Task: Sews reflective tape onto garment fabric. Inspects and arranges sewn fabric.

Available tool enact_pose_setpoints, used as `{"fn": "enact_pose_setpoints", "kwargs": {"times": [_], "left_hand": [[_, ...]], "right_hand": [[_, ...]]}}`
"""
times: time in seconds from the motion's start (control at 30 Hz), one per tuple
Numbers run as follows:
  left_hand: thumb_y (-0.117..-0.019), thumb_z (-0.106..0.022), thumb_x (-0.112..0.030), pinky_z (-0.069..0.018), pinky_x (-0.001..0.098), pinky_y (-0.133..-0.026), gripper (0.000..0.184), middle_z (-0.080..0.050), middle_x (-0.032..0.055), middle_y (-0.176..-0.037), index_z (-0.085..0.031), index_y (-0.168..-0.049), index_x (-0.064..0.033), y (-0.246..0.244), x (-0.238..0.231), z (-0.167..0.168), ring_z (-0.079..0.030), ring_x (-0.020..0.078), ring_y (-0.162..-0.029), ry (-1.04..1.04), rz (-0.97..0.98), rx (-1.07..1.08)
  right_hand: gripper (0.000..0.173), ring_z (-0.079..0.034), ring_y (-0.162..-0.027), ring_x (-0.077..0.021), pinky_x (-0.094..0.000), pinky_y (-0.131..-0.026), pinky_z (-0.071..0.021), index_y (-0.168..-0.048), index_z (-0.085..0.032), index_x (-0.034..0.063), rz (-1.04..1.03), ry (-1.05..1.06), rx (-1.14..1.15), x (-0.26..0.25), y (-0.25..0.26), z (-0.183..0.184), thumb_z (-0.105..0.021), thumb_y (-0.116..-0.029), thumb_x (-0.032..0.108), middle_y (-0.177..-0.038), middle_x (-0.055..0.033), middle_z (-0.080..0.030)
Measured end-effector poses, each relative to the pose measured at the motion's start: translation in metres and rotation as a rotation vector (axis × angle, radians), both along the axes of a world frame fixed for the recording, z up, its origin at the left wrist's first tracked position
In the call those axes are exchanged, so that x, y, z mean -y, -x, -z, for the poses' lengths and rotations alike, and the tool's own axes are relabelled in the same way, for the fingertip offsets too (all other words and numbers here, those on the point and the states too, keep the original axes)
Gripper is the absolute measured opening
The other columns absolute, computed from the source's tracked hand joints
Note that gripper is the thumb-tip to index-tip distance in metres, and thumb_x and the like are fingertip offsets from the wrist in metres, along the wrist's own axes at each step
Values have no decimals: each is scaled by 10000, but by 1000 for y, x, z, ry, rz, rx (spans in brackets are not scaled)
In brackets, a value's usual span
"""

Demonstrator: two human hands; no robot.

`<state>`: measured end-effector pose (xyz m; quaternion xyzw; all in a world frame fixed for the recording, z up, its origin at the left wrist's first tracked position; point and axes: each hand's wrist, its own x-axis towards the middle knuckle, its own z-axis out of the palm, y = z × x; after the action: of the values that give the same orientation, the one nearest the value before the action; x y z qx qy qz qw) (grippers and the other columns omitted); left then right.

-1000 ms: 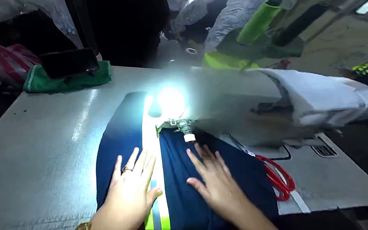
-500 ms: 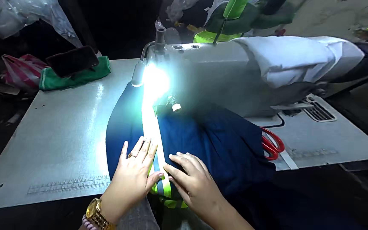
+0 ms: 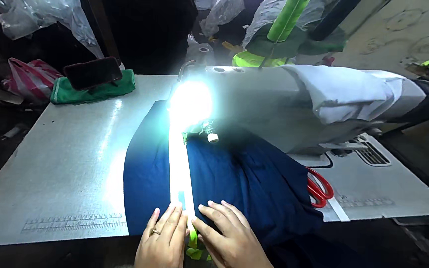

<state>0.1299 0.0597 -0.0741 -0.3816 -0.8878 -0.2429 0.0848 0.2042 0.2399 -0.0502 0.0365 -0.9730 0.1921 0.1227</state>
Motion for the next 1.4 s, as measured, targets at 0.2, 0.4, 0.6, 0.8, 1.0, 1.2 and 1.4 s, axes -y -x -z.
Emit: {"fn": "enact_pose_setpoints", "kwargs": {"times": [0.2,0.4,0.6,0.8,1.0,1.2,1.4], "left_hand": [[-1054,-511,-321,-396,568,-1157,367,-670,30,-1378,-713,-1295,-133,40,-6,3,-596,188,-1331,45,33,8],[-1053,-412,-415,-404,576,-1143,464,-614,-24,-1452,-688,-1341,-177,98,-25,8,-562,158,-1363,100,69,-43],[-1074,-307,-476,-302,614,-1197,605,-481,71,-1577,-543,-1492,-108,93,-21,5,-413,207,-1486,183,121,-57],[-1097,-371,-409,-401,551,-1147,471,-616,21,-1453,-629,-1399,-155,43,11,16,-539,192,-1390,24,229,-68],[-1093,-406,-376,-331,625,-1159,385,-636,-60,-1422,-650,-1363,-252,58,26,16,-540,149,-1381,9,297,-98],[-1056,-496,-244,-470,484,-1106,302,-721,1,-1279,-727,-1233,-166,53,6,9,-653,179,-1247,-29,277,-159],[-1069,-461,-283,-432,521,-1121,357,-686,-8,-1348,-689,-1321,-173,44,8,4,-615,179,-1299,51,259,-81]], "right_hand": [[276,-653,-1231,-241,-508,-1051,-503,-1196,-764,303,3,-125,-160,-16,40,29,-567,-1004,318,-1259,-9,-725],[304,-652,-1220,-219,-505,-1042,-510,-1196,-777,293,41,-138,-156,-35,91,25,-533,-1016,321,-1261,-4,-719],[302,-608,-1296,-203,-477,-1136,-449,-1195,-775,217,-86,-118,-171,-47,83,22,-542,-1019,293,-1299,-6,-703],[282,-651,-1238,-172,-440,-1108,-490,-1240,-728,194,-155,13,-223,-41,39,24,-530,-1040,206,-1242,-6,-731],[271,-667,-1167,-171,-396,-1049,-517,-1201,-755,210,-123,-50,-185,-29,38,30,-553,-1026,252,-1186,10,-736],[244,-687,-1152,-208,-416,-1044,-513,-1179,-767,193,-92,8,-138,-24,38,16,-583,-1019,202,-1166,-27,-753],[243,-703,-1121,-234,-423,-1018,-524,-1166,-777,165,-91,-23,-86,-22,36,4,-612,-988,150,-1153,-55,-760]]}}
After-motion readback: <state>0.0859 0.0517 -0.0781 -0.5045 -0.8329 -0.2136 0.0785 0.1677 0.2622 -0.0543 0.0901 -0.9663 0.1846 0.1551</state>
